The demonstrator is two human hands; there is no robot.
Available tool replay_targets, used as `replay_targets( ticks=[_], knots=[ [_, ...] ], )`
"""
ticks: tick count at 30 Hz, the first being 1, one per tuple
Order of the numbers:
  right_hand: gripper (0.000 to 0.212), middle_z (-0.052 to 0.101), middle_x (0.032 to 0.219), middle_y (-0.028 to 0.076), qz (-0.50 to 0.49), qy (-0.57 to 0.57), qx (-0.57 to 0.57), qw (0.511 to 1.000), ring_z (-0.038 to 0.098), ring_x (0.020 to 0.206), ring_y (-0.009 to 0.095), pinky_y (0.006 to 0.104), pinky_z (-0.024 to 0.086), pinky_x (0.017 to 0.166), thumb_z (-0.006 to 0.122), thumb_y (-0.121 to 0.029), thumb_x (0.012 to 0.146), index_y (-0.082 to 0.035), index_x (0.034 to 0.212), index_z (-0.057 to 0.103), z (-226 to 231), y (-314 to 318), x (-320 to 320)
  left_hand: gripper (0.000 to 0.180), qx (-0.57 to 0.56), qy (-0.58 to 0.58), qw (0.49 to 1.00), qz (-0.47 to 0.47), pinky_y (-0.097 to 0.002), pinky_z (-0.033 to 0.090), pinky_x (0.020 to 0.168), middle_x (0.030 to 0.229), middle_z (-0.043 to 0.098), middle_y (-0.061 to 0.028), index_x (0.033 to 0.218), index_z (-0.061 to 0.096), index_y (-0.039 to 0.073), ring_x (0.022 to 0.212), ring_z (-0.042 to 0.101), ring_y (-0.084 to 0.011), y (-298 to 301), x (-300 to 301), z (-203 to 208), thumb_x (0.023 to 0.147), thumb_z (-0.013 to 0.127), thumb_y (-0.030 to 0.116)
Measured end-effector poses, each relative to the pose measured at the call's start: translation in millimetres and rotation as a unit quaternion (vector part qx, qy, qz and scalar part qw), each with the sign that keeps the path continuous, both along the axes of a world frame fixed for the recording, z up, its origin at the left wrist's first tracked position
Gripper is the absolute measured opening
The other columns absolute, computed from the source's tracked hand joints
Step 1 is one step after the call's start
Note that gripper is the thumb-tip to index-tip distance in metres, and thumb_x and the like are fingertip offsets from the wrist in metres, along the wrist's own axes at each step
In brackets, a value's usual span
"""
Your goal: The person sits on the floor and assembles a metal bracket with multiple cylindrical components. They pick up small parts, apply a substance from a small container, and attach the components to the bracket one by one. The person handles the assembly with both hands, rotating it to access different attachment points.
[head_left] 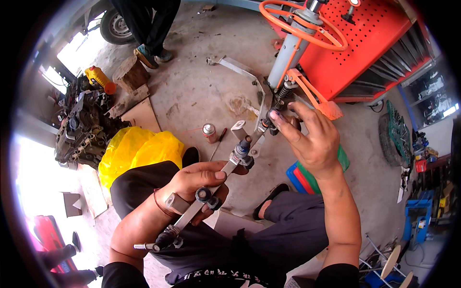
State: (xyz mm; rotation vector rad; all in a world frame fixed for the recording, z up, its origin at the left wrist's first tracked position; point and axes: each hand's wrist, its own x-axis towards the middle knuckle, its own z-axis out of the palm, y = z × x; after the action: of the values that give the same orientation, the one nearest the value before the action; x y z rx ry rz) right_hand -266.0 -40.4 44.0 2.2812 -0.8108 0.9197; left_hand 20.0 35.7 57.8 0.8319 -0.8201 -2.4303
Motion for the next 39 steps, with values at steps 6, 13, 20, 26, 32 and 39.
replay_targets(
  ticks=[6, 13, 20, 26, 32, 39],
  knots=[
    [0.049, 0.063, 0.104, 0.008, -0.037, 0.078, 0.097, 0.992, 0.063, 0.078, 0.021, 0.033, 0.052, 0.063, 0.07, -0.002, 0.078, -0.023, 0.122, 0.069, 11.3, 7.0, 11.9, 0.047, 0.005, -0.085, 0.993, 0.08, -0.0242, 0.039, 0.036, 0.062, 0.055, -0.0067, 0.134, 0.05, -0.004, 0.04, 0.051, -0.0154, -0.8, -0.4, -3.5, 0.098, 0.051, 0.027],
    [0.037, 0.062, 0.091, 0.007, -0.025, 0.086, 0.336, 0.938, 0.061, 0.068, 0.022, 0.0344, 0.052, 0.062, 0.069, -0.007, 0.08, -0.019, 0.115, 0.071, 27.6, -0.6, 8.8, 0.027, -0.321, -0.191, 0.927, 0.039, -0.0289, 0.045, 0.068, 0.093, 0.056, -0.0077, 0.11, 0.062, -0.005, 0.078, 0.053, -0.0113, 0.4, 15.0, -37.9, 0.101, 0.054, 0.019],
    [0.045, 0.06, 0.085, 0.006, 0.006, 0.056, 0.405, 0.912, 0.06, 0.067, 0.021, 0.0354, 0.05, 0.06, 0.071, -0.008, 0.078, -0.023, 0.12, 0.07, 28.7, 1.8, 5.4, 0.027, -0.172, -0.193, 0.964, 0.065, -0.025, 0.043, 0.066, 0.082, 0.055, -0.0008, 0.103, 0.062, -0.002, 0.076, 0.051, -0.0081, 1.5, 17.6, -30.1, 0.099, 0.058, 0.024],
    [0.054, 0.061, 0.097, 0.005, 0.011, 0.28, 0.156, 0.947, 0.055, 0.071, 0.019, 0.0328, 0.046, 0.059, 0.062, -0.01, 0.079, -0.032, 0.128, 0.065, 34.9, -0.5, -4.2, 0.033, -0.169, -0.145, 0.97, 0.101, -0.0252, 0.044, 0.049, 0.082, 0.061, -0.0046, 0.122, 0.06, -0.001, 0.064, 0.057, -0.0114, 6.6, 23.2, -35.1, 0.097, 0.06, 0.02],
    [0.055, 0.061, 0.103, 0.007, 0.025, 0.283, 0.126, 0.95, 0.055, 0.074, 0.019, 0.031, 0.046, 0.063, 0.059, -0.009, 0.081, -0.032, 0.131, 0.063, 39.3, 2.3, -11.9, 0.034, 0.033, -0.098, 0.99, 0.094, -0.025, 0.041, 0.042, 0.075, 0.059, -0.0039, 0.125, 0.06, 0.0, 0.055, 0.055, -0.0121, 2.1, 20.4, -13.3, 0.097, 0.059, 0.02],
    [0.049, 0.063, 0.099, 0.007, 0.031, 0.259, 0.185, 0.947, 0.058, 0.073, 0.02, 0.0324, 0.048, 0.062, 0.063, -0.007, 0.079, -0.027, 0.124, 0.066, 44.2, -2.2, -0.6, 0.029, -0.055, -0.122, 0.989, 0.057, -0.0256, 0.047, 0.068, 0.094, 0.06, -0.0059, 0.112, 0.063, -0.005, 0.081, 0.057, -0.0099, 1.4, 20.2, -21.0, 0.098, 0.057, 0.02]
  ],
)
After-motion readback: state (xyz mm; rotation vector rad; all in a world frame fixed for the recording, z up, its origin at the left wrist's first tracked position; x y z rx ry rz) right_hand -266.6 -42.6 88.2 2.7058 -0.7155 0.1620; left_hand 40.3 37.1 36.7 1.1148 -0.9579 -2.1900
